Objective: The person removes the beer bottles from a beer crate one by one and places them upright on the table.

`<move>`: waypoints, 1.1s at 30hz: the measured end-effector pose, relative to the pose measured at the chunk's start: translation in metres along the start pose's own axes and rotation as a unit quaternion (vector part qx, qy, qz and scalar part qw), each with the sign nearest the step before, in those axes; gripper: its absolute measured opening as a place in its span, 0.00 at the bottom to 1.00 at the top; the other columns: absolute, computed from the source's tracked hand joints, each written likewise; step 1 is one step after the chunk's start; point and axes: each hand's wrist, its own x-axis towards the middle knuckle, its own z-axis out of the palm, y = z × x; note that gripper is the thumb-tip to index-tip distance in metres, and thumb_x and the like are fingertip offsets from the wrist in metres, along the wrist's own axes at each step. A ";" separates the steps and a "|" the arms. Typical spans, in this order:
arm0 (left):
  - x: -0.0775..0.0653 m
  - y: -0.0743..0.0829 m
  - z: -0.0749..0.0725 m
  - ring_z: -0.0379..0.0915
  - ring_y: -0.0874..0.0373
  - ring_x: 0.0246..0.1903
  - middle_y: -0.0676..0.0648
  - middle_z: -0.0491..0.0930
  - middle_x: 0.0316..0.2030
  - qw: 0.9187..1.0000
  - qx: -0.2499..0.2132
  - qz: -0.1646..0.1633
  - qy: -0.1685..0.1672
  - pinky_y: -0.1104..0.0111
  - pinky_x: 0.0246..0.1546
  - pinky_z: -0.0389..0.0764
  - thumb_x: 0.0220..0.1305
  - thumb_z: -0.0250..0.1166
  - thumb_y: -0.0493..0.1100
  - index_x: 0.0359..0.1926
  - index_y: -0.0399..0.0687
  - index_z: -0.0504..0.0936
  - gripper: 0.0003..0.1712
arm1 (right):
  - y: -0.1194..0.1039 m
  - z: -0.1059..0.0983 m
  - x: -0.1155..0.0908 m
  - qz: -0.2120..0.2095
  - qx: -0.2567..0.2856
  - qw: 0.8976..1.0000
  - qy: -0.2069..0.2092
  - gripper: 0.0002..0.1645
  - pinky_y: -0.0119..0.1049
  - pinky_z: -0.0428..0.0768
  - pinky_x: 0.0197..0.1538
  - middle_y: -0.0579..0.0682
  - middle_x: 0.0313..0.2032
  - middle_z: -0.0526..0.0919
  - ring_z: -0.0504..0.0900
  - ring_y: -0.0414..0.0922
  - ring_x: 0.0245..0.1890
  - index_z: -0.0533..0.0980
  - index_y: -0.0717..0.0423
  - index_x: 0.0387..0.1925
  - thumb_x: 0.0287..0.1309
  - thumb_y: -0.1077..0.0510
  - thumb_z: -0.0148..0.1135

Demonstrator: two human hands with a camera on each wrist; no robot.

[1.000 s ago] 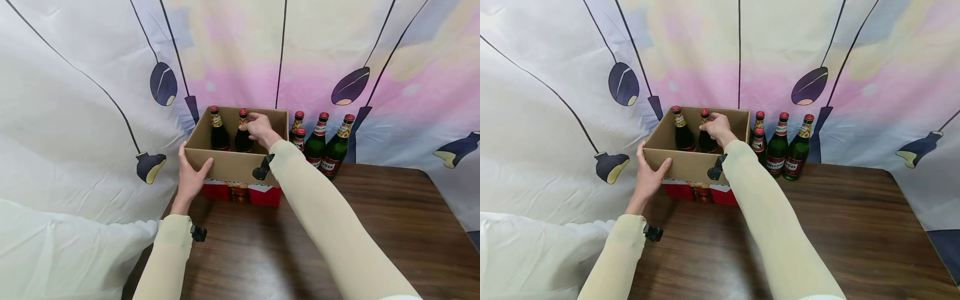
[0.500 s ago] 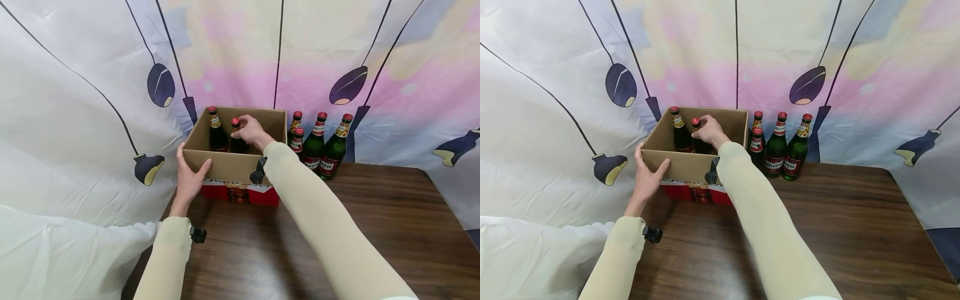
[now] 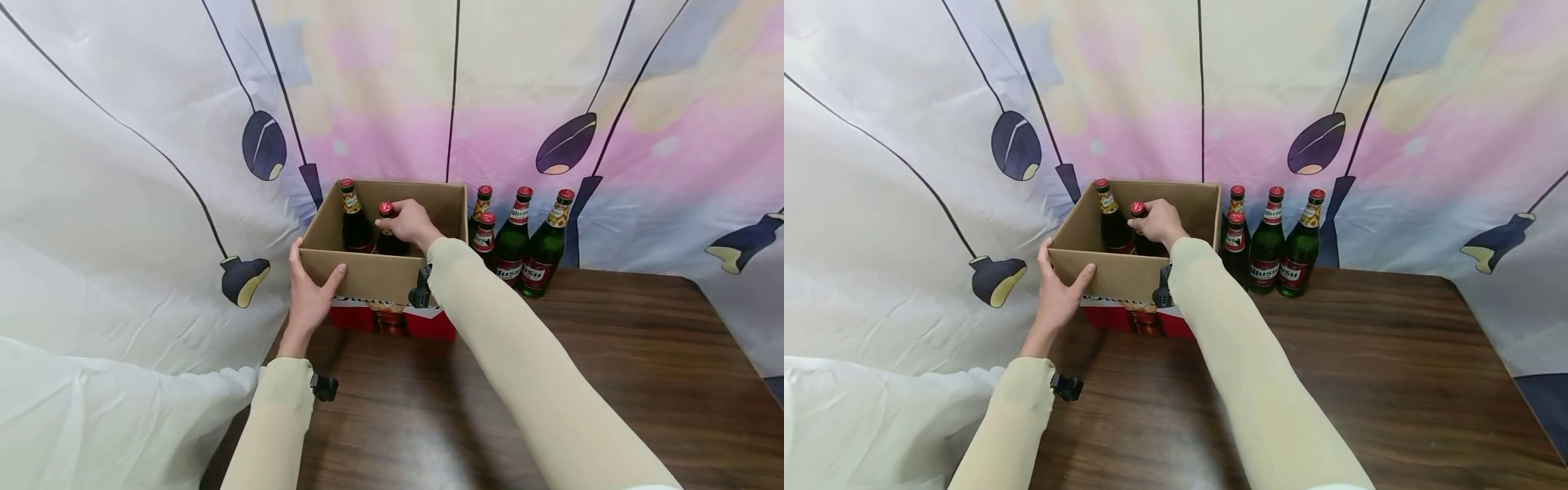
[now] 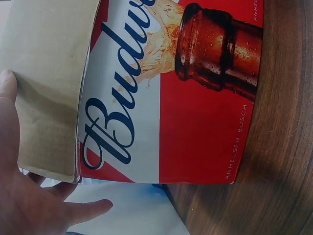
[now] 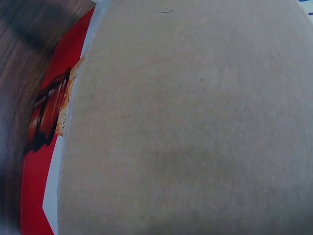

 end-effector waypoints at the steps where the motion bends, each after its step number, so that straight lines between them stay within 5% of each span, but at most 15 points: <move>1: 0.000 0.000 0.000 0.56 0.44 0.73 0.41 0.53 0.78 1.000 0.000 0.001 0.000 0.41 0.74 0.61 0.69 0.72 0.50 0.83 0.62 0.43 0.55 | 0.000 0.000 0.000 0.005 0.005 1.000 0.008 0.23 0.45 0.77 0.65 0.56 0.57 0.87 0.78 0.50 0.53 0.84 0.58 0.59 0.69 0.49 0.70; 9: 0.000 -0.003 0.001 0.57 0.43 0.73 0.41 0.53 0.78 1.000 -0.012 0.006 -0.007 0.40 0.74 0.63 0.70 0.71 0.52 0.83 0.66 0.42 0.55 | -0.001 -0.004 -0.006 0.030 0.063 0.996 0.048 0.20 0.40 0.77 0.53 0.55 0.49 0.88 0.76 0.47 0.45 0.86 0.58 0.52 0.68 0.50 0.72; 24: 0.001 -0.004 0.000 0.56 0.42 0.73 0.40 0.53 0.78 1.000 -0.008 0.007 -0.008 0.40 0.73 0.62 0.69 0.72 0.51 0.83 0.64 0.43 0.56 | -0.004 -0.009 -0.024 -0.029 0.077 0.996 0.046 0.18 0.34 0.76 0.42 0.55 0.47 0.89 0.78 0.45 0.39 0.87 0.57 0.50 0.68 0.48 0.72; 33: 0.004 -0.004 -0.001 0.57 0.43 0.73 0.39 0.54 0.78 1.000 -0.006 0.015 -0.001 0.42 0.73 0.61 0.69 0.72 0.50 0.83 0.61 0.44 0.56 | -0.015 -0.021 -0.029 -0.051 0.180 0.977 0.105 0.20 0.33 0.80 0.43 0.55 0.46 0.91 0.84 0.44 0.41 0.88 0.56 0.53 0.64 0.50 0.75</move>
